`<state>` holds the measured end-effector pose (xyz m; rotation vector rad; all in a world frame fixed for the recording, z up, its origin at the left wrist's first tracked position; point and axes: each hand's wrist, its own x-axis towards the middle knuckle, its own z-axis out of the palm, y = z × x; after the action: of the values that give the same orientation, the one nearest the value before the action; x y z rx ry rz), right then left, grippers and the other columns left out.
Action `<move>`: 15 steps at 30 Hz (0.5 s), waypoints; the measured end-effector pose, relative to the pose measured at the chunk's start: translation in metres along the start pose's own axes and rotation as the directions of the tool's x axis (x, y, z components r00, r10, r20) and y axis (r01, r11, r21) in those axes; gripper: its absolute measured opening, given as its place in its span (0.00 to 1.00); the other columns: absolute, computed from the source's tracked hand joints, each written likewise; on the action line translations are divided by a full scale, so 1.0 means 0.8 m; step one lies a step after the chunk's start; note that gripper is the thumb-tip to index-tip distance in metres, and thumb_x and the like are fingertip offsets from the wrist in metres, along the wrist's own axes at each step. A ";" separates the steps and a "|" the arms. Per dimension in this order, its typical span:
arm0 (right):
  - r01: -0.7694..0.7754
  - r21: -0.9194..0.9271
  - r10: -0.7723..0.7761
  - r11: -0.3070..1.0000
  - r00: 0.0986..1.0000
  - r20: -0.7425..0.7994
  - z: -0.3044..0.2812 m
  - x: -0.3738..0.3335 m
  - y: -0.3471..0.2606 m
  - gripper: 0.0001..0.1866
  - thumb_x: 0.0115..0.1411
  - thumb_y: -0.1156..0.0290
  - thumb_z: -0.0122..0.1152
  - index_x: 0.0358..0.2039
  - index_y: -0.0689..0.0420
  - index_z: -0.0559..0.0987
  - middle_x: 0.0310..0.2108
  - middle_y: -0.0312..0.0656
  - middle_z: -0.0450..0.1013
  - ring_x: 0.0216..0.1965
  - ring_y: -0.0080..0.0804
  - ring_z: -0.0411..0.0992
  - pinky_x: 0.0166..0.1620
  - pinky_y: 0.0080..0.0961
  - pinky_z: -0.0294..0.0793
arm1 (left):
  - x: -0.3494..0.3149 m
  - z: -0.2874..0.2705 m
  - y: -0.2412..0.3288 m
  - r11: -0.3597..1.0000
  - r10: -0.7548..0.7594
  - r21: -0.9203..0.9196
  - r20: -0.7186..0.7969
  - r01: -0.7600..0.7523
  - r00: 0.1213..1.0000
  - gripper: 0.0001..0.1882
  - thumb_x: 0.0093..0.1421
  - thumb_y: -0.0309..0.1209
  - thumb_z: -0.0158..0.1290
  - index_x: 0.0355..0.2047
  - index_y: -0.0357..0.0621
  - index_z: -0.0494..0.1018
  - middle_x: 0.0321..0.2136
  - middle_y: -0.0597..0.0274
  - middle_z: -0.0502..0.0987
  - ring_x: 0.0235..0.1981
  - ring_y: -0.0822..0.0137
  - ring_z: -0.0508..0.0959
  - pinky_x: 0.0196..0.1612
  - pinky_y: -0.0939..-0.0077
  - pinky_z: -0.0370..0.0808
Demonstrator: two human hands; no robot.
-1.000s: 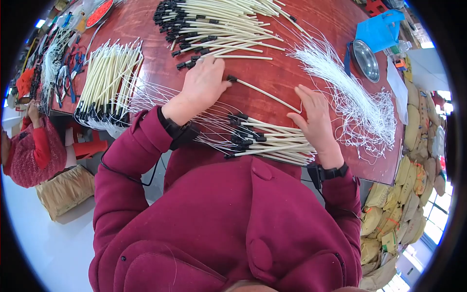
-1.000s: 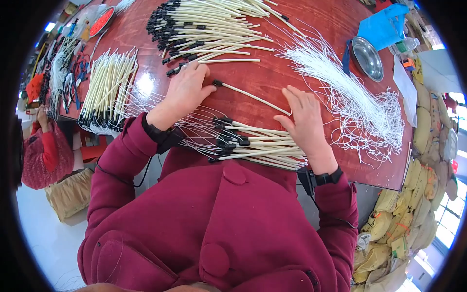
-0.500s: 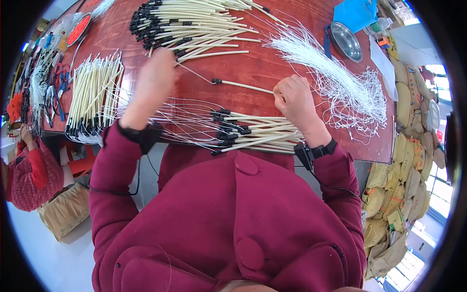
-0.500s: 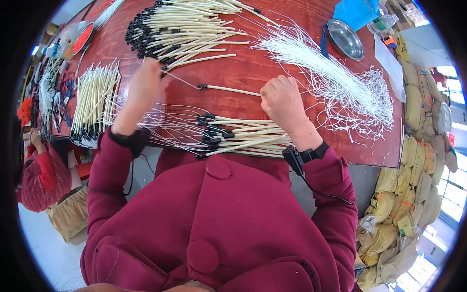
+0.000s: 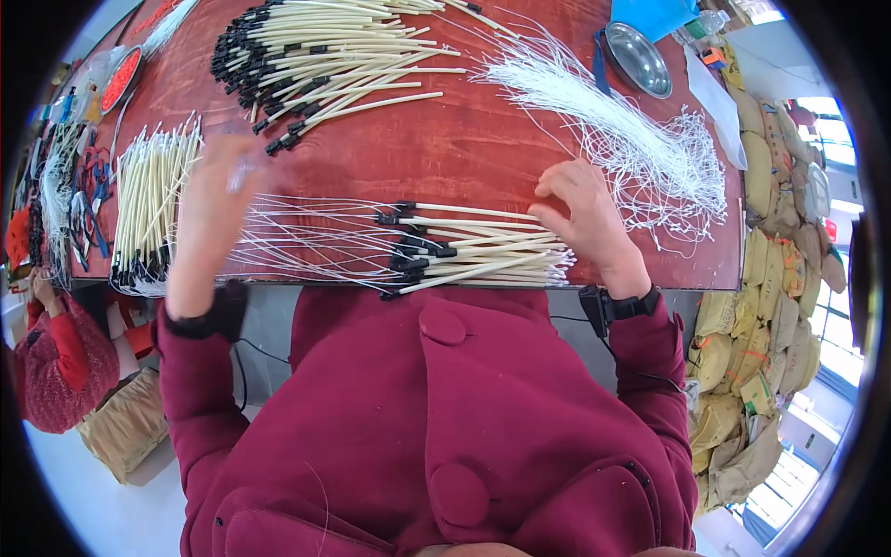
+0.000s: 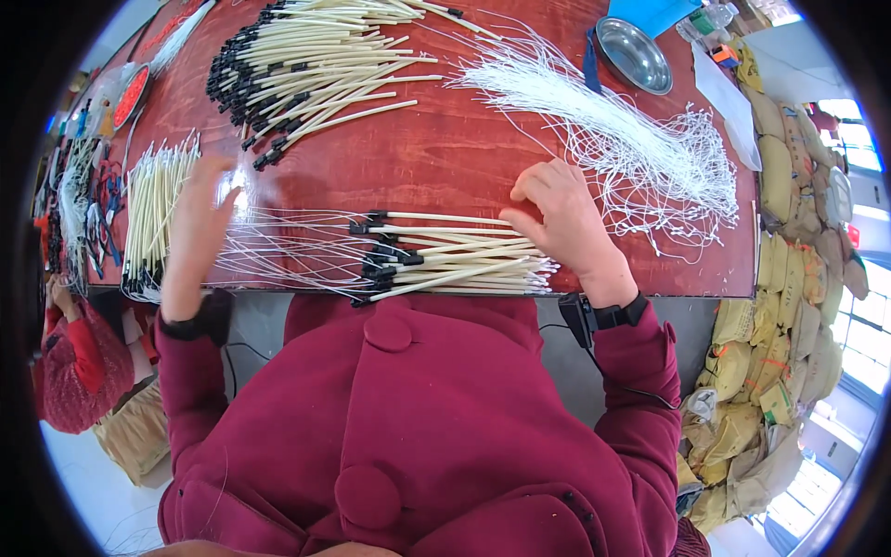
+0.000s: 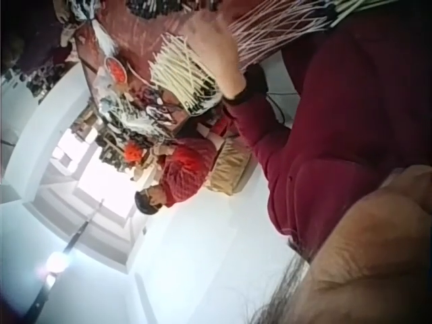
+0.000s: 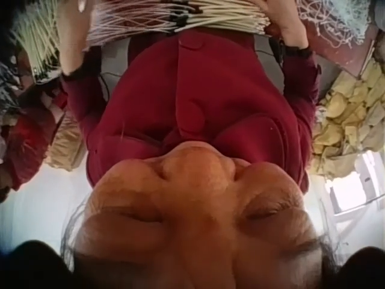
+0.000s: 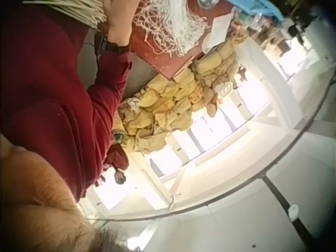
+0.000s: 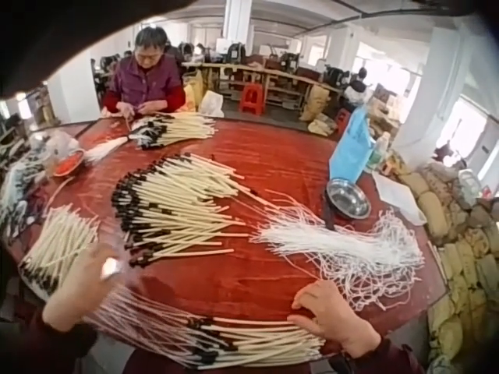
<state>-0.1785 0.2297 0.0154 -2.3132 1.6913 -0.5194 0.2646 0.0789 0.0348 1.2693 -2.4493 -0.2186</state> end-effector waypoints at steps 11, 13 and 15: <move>-0.223 -0.232 0.183 0.947 0.966 -0.181 0.030 0.006 0.026 0.28 0.62 0.63 0.65 0.58 0.67 0.74 0.63 0.47 0.68 0.57 0.49 0.67 0.63 0.43 0.64 | 0.061 0.106 0.143 0.875 0.459 -0.366 0.412 -0.318 0.787 0.09 0.63 0.31 0.56 0.40 0.39 0.76 0.37 0.51 0.75 0.41 0.47 0.77 0.45 0.55 0.75; -0.207 -0.250 0.187 0.946 0.977 -0.100 0.030 0.001 0.025 0.30 0.62 0.61 0.65 0.58 0.68 0.73 0.65 0.47 0.66 0.59 0.49 0.66 0.64 0.43 0.63 | 0.085 0.113 0.144 0.875 0.465 -0.331 0.369 -0.354 0.805 0.08 0.63 0.32 0.56 0.38 0.40 0.75 0.36 0.52 0.75 0.40 0.47 0.77 0.45 0.54 0.75; -0.176 -0.239 0.165 0.955 0.984 -0.066 0.031 0.002 0.012 0.30 0.61 0.60 0.65 0.58 0.68 0.73 0.65 0.47 0.66 0.59 0.49 0.66 0.64 0.42 0.63 | 0.110 0.130 0.155 0.873 0.466 -0.323 0.336 -0.365 0.818 0.08 0.62 0.32 0.57 0.38 0.41 0.75 0.38 0.53 0.75 0.41 0.48 0.77 0.45 0.55 0.74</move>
<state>-0.1762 0.2246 -0.0107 -2.2988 2.0583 -0.3486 0.0844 0.0761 -0.0009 0.5905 -2.8602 -0.6992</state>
